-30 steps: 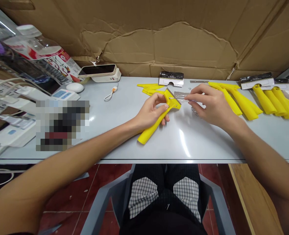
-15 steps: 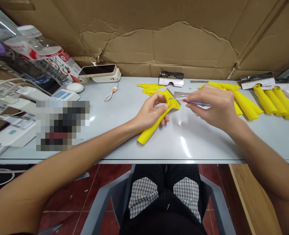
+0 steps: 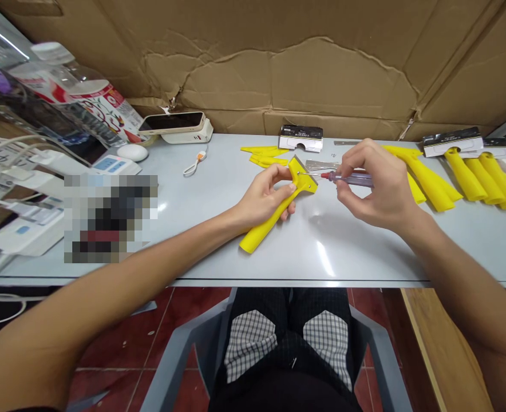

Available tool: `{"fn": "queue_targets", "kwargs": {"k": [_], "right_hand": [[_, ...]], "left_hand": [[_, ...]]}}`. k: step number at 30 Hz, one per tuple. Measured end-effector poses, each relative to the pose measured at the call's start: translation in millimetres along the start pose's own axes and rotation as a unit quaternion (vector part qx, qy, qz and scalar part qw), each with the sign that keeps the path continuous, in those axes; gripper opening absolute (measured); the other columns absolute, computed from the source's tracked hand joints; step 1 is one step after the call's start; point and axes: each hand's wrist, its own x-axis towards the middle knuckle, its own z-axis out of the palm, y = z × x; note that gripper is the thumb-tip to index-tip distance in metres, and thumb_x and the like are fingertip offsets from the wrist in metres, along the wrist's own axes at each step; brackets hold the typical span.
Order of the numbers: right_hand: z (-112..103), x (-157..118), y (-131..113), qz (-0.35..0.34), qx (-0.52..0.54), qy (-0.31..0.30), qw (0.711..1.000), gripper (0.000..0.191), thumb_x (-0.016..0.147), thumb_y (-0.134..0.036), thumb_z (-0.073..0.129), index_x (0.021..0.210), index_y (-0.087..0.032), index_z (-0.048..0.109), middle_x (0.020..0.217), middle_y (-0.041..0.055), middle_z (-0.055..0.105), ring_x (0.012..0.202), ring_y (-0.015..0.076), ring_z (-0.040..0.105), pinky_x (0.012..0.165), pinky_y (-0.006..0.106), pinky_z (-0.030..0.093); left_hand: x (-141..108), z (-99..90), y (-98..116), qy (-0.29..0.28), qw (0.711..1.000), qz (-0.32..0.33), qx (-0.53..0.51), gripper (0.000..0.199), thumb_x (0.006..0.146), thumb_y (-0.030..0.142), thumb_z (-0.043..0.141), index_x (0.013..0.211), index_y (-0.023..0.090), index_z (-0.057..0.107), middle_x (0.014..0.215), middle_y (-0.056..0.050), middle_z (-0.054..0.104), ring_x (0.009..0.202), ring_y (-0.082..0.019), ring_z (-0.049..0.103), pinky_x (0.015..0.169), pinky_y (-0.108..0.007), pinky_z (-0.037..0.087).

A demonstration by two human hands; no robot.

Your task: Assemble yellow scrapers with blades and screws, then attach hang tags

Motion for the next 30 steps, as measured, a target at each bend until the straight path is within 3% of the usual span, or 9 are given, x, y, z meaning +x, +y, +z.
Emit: {"fn": "queue_targets", "kwargs": {"k": [4,11,14,18,23,26,30], "right_hand": [[1,3,2,-0.034,0.017,0.046,0.998,0.006,0.104,-0.028,0.072,0.102,-0.032,0.075,0.102,0.0061,0.078,0.094,0.0301,0.075,0.081,0.053,0.065],[2,6,5,-0.058,0.016,0.046,0.997,0.016,0.111,-0.022,0.059,0.097,-0.027,0.067,0.092,0.0073,0.070,0.081,0.0241,0.069,0.072,0.044,0.059],[2,5,6,-0.050,0.027,0.032,0.998,0.008,0.104,-0.023,0.065,0.099,-0.027,0.061,0.094,0.0070,0.070,0.080,0.0244,0.066,0.069,0.043,0.057],[0,3,8,-0.013,0.024,0.006,1.000,0.016,0.096,-0.019,0.072,0.104,-0.030,0.063,0.101,0.0077,0.073,0.083,0.0263,0.067,0.069,0.045,0.059],[1,5,11,-0.003,0.025,0.055,0.998,0.004,0.101,-0.029,0.072,0.103,-0.027,0.069,0.091,0.0050,0.079,0.074,0.0245,0.074,0.067,0.043,0.061],[0,5,13,0.007,-0.013,0.067,0.998,0.011,0.104,-0.035,0.070,0.099,-0.025,0.070,0.078,0.0029,0.077,0.066,0.0231,0.074,0.064,0.040,0.055],[-4,4,13,0.032,-0.030,-0.005,0.999,0.008,0.103,-0.032,0.069,0.105,-0.025,0.069,0.065,-0.0027,0.067,0.053,0.0191,0.062,0.058,0.036,0.044]], "left_hand": [[1,-1.2,-2,0.006,1.000,0.008,-0.006,0.035,0.098,0.032,0.083,0.109,0.022,0.051,0.153,-0.016,0.065,0.060,-0.006,0.072,0.043,-0.024,0.055],[1,-1.6,-3,-0.005,1.000,0.006,-0.005,0.033,0.100,0.032,0.081,0.111,0.021,0.051,0.158,-0.018,0.063,0.061,-0.005,0.073,0.043,-0.022,0.054],[1,-2.3,-4,-0.003,1.000,0.007,-0.013,0.035,0.100,0.032,0.081,0.112,0.022,0.050,0.157,-0.018,0.063,0.061,-0.005,0.072,0.043,-0.021,0.054],[2,-2.6,-5,0.005,1.000,0.005,-0.011,0.031,0.100,0.029,0.078,0.111,0.021,0.050,0.159,-0.019,0.061,0.060,-0.005,0.072,0.043,-0.022,0.054],[2,-1.1,-4,0.006,1.000,0.007,-0.012,0.030,0.100,0.028,0.079,0.110,0.021,0.051,0.157,-0.017,0.064,0.060,-0.004,0.071,0.044,-0.022,0.054],[1,-0.2,-3,0.001,1.000,0.004,-0.007,0.029,0.100,0.026,0.078,0.110,0.021,0.051,0.156,-0.017,0.064,0.060,-0.004,0.070,0.043,-0.023,0.054],[1,0.0,-1,0.012,1.000,-0.001,-0.002,0.027,0.101,0.025,0.075,0.110,0.021,0.050,0.157,-0.017,0.063,0.060,-0.004,0.071,0.043,-0.024,0.054]]}}
